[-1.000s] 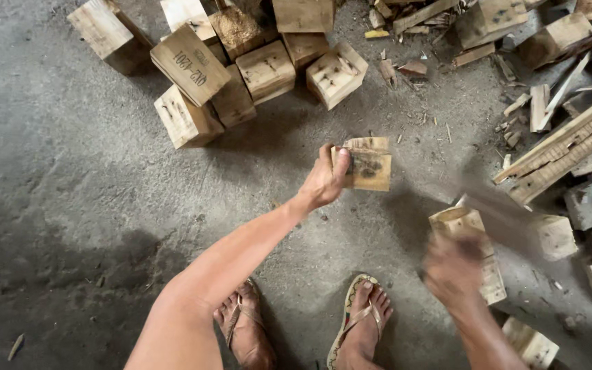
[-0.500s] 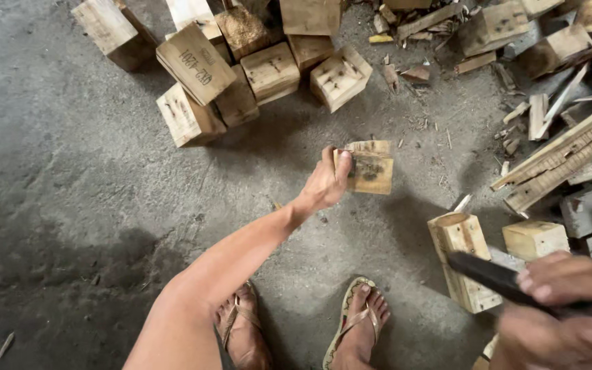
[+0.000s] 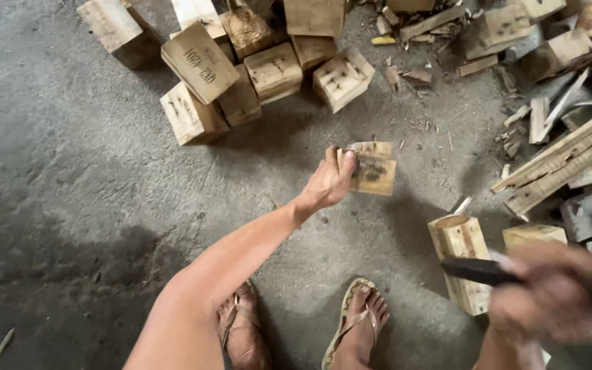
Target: The person repeatedly picks up small wooden blocks from a pile, strikes them with a hammer, and arranges them into a rectangular stack on the floor. The person continues this process, adding more blocks to the stack throughout the clip.
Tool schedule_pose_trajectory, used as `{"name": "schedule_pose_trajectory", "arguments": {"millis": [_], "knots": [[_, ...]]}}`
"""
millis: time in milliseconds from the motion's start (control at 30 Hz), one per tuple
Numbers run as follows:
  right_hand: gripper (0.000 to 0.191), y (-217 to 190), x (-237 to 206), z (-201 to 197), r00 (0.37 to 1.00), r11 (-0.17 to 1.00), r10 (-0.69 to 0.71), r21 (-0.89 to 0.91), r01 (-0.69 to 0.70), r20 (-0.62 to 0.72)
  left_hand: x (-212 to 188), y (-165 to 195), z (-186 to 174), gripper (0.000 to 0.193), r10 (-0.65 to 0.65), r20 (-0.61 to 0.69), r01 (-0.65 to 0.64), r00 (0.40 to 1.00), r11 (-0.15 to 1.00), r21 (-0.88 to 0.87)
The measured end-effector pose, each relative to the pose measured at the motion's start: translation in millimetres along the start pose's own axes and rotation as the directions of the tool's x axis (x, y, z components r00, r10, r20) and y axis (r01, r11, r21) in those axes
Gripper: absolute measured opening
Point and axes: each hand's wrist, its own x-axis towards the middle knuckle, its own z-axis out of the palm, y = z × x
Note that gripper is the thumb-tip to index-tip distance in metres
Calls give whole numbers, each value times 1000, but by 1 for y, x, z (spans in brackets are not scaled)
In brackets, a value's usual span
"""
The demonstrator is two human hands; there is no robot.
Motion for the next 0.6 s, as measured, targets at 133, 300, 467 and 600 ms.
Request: {"name": "schedule_pose_trajectory", "arguments": {"millis": [133, 300, 467, 600], "knots": [[44, 24, -7, 45, 804, 723, 457, -685, -87, 380, 1, -3, -2, 37, 380, 75, -375, 922, 830, 413], [48, 47, -12, 65, 774, 661, 575, -708, -249, 265, 12, -16, -15, 34, 610, -52, -510, 791, 703, 496], [30, 39, -27, -1, 921, 925, 356, -202, -322, 162, -2, -19, 2, 45, 478, -96, -415, 873, 831, 370], [27, 91, -54, 0, 945, 917, 159, -398, -34, 285, -1, -6, -2, 63, 71, -96, -76, 993, 996, -44]]}}
